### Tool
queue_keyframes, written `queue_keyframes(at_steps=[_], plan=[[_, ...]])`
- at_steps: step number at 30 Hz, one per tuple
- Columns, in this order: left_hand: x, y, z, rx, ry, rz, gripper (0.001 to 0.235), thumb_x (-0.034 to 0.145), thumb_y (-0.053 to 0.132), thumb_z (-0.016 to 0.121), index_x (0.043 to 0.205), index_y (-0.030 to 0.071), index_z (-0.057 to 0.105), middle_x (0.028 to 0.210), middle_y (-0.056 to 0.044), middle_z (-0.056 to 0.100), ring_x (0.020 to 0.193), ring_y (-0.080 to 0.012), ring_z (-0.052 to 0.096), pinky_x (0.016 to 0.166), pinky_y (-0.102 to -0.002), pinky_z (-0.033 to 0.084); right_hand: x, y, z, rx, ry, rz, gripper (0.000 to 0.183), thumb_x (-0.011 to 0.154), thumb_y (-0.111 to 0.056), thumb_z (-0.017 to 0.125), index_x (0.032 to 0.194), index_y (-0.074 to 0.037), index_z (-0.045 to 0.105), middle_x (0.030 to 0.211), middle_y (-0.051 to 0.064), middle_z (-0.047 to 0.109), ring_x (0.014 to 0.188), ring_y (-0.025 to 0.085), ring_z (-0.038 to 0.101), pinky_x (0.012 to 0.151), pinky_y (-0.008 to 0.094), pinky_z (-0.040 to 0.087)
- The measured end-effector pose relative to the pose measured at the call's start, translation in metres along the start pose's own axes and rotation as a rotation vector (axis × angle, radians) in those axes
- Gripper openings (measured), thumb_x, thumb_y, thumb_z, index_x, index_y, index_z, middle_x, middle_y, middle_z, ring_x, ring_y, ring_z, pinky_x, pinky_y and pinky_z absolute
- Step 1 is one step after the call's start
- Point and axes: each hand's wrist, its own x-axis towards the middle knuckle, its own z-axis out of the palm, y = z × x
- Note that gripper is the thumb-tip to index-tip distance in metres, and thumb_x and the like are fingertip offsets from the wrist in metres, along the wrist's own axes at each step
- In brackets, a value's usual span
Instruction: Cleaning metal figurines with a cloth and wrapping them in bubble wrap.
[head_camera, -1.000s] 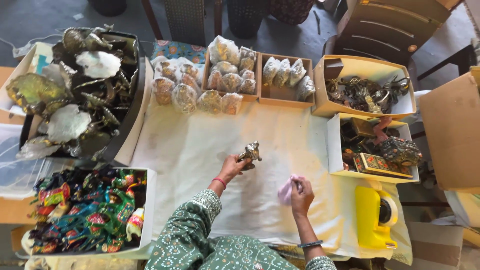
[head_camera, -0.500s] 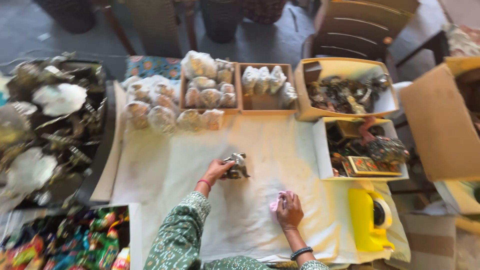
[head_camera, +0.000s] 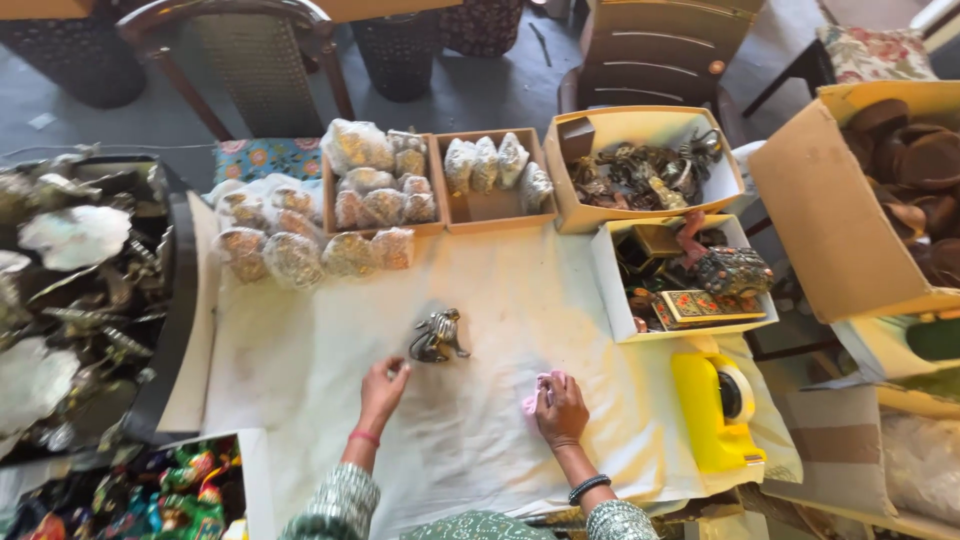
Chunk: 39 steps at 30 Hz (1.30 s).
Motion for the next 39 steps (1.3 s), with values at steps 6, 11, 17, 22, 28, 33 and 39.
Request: queue_keyframes(at_steps=[6, 11, 17, 22, 28, 33, 39], plan=[[-0.133, -0.009, -0.064, -0.183, -0.049, -0.356, 0.036, 0.086, 0.033, 0.073, 0.113, 0.010, 0.076, 0.094, -0.010, 0.081, 0.070, -0.0217, 0.075, 0.069, -0.034, 0.060, -0.003, 0.010, 0.009, -0.015, 0.012, -0.077, 0.017, 0.085, -0.021, 0.066, 0.102, -0.022, 0.071, 0.112, 0.003, 0.068, 0.104, 0.027, 0.067, 0.079, 0.041, 0.057], [-0.191, -0.030, -0.116, -0.117, 0.233, -0.312, 0.031, 0.088, 0.031, 0.073, 0.109, 0.009, 0.077, 0.092, -0.010, 0.080, 0.070, -0.0201, 0.074, 0.068, -0.034, 0.059, -0.009, 0.047, 0.038, -0.077, 0.007, -0.138, 0.014, 0.093, -0.023, 0.064, 0.105, -0.017, 0.068, 0.110, 0.005, 0.068, 0.104, 0.027, 0.066, 0.081, 0.041, 0.056], [-0.239, -0.012, -0.206, -0.015, 0.735, -0.151, 0.021, 0.094, 0.022, 0.071, 0.105, 0.005, 0.075, 0.089, -0.011, 0.075, 0.068, -0.0216, 0.068, 0.063, -0.036, 0.055, -0.001, 0.061, 0.044, -0.015, -0.064, -0.182, 0.007, 0.097, -0.023, 0.066, 0.099, -0.020, 0.072, 0.107, 0.005, 0.069, 0.101, 0.027, 0.066, 0.078, 0.043, 0.053], [-0.270, 0.003, -0.260, -0.169, 0.984, -0.238, 0.018, 0.098, 0.018, 0.066, 0.108, 0.005, 0.073, 0.089, -0.007, 0.071, 0.064, -0.0150, 0.066, 0.058, -0.031, 0.053, 0.050, 0.162, 0.116, 0.280, -0.190, -0.112, 0.008, 0.094, -0.019, 0.077, 0.096, -0.012, 0.075, 0.095, 0.010, 0.069, 0.096, 0.028, 0.066, 0.087, 0.041, 0.055], [-0.318, -0.057, -0.285, -0.061, 1.295, -0.263, 0.015, 0.100, 0.015, 0.066, 0.108, 0.005, 0.076, 0.097, -0.006, 0.070, 0.077, -0.0104, 0.064, 0.064, -0.027, 0.053, 0.075, 0.116, 0.081, 0.246, -0.073, -0.088, 0.041, 0.094, -0.027, 0.076, 0.124, -0.003, 0.063, 0.138, 0.024, 0.056, 0.126, 0.038, 0.060, 0.102, 0.042, 0.053], [-0.387, -0.249, -0.233, 0.229, 1.401, -0.678, 0.028, 0.096, 0.026, 0.068, 0.115, 0.006, 0.075, 0.106, -0.013, 0.072, 0.093, -0.0287, 0.069, 0.081, -0.041, 0.057, 0.032, 0.065, 0.069, -0.191, -0.248, -0.300, 0.089, 0.092, -0.061, 0.063, 0.162, -0.008, 0.051, 0.168, 0.024, 0.033, 0.141, 0.051, 0.029, 0.108, 0.069, 0.022], [-0.402, -0.251, -0.158, -0.002, 0.879, -1.108, 0.067, 0.087, 0.051, 0.077, 0.132, 0.003, 0.065, 0.139, -0.026, 0.052, 0.125, -0.0404, 0.057, 0.108, -0.046, 0.046, 0.035, 0.103, 0.092, -0.140, -0.194, -0.373, 0.069, 0.101, -0.051, 0.066, 0.152, -0.006, 0.051, 0.166, 0.025, 0.035, 0.145, 0.047, 0.033, 0.128, 0.060, 0.027]])
